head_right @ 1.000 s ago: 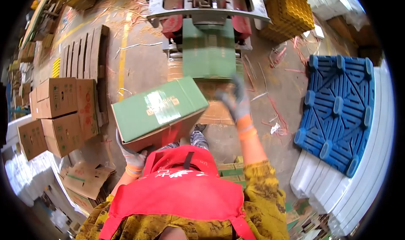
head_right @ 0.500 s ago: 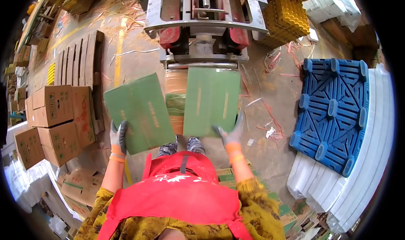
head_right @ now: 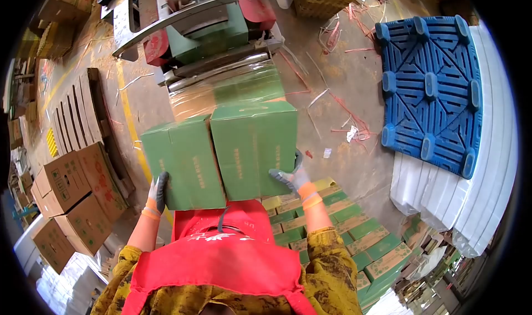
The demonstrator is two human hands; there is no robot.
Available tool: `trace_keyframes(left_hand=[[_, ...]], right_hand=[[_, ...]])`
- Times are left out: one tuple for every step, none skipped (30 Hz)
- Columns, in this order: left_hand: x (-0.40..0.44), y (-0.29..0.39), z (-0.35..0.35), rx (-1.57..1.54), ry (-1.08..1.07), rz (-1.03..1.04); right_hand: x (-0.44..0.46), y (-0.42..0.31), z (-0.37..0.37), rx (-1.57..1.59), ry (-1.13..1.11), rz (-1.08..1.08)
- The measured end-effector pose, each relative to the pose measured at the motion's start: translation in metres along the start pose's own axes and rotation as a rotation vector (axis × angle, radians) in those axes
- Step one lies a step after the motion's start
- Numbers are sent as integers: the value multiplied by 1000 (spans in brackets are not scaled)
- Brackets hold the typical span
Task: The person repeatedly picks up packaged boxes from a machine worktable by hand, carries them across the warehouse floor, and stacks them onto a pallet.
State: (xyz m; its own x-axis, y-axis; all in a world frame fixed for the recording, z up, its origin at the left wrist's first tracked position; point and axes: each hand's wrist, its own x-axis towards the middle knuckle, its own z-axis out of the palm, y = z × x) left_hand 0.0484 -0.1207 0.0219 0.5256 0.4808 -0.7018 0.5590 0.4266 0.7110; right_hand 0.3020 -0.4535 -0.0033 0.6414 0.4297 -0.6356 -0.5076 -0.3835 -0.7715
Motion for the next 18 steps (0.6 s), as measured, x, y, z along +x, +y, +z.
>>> trace_keyframes(left_hand=[[-2, 2, 1, 27, -12, 2], [-4, 2, 2, 52, -23, 4], [-9, 1, 2, 76, -31, 5], [-14, -3, 2, 117, 3, 48], [-16, -10, 0, 157, 41, 100], [-17, -14, -3, 197, 79, 156], [-20, -15, -5, 137, 110, 150], [-27, -17, -8, 75, 140, 137], [-35, -20, -13, 10, 169, 126], [-36, -23, -26, -53, 168, 45], [-35, -25, -33, -182, 173, 46], [-32, -8, -29, -291, 196, 47], [-28, 16, -22, -401, 218, 50], [-22, 39, -17, -406, 209, 47], [-8, 46, -18, -413, 211, 46], [8, 53, -20, -421, 211, 46], [23, 63, -16, -466, 184, 47], [36, 71, -12, -510, 158, 42]], right_hand=[[-2, 12, 2, -51, 39, -110], [-6, 22, 2, -105, 77, -220], [-13, 30, -1, -55, 82, -140], [-22, 35, -3, -4, 82, -64], [-27, 36, -6, 47, 87, -25], [-33, 36, -8, 98, 95, 14], [-45, 25, -12, 145, 112, 30], [-61, 14, -18, 188, 131, 54], [-75, -1, -26, 258, 172, 100], [-80, -16, -37, 327, 210, 138], [-78, -26, -49, 323, 243, 100], [-73, -35, -62, 318, 274, 63], [-65, -42, -76, 315, 305, 24], [-47, -44, -96, 361, 274, -21], [-24, -50, -113, 404, 242, -66], [-2, -69, -118, 395, 234, -94], [20, -89, -120, 386, 229, -119], [43, -105, -125, 346, 209, -91]])
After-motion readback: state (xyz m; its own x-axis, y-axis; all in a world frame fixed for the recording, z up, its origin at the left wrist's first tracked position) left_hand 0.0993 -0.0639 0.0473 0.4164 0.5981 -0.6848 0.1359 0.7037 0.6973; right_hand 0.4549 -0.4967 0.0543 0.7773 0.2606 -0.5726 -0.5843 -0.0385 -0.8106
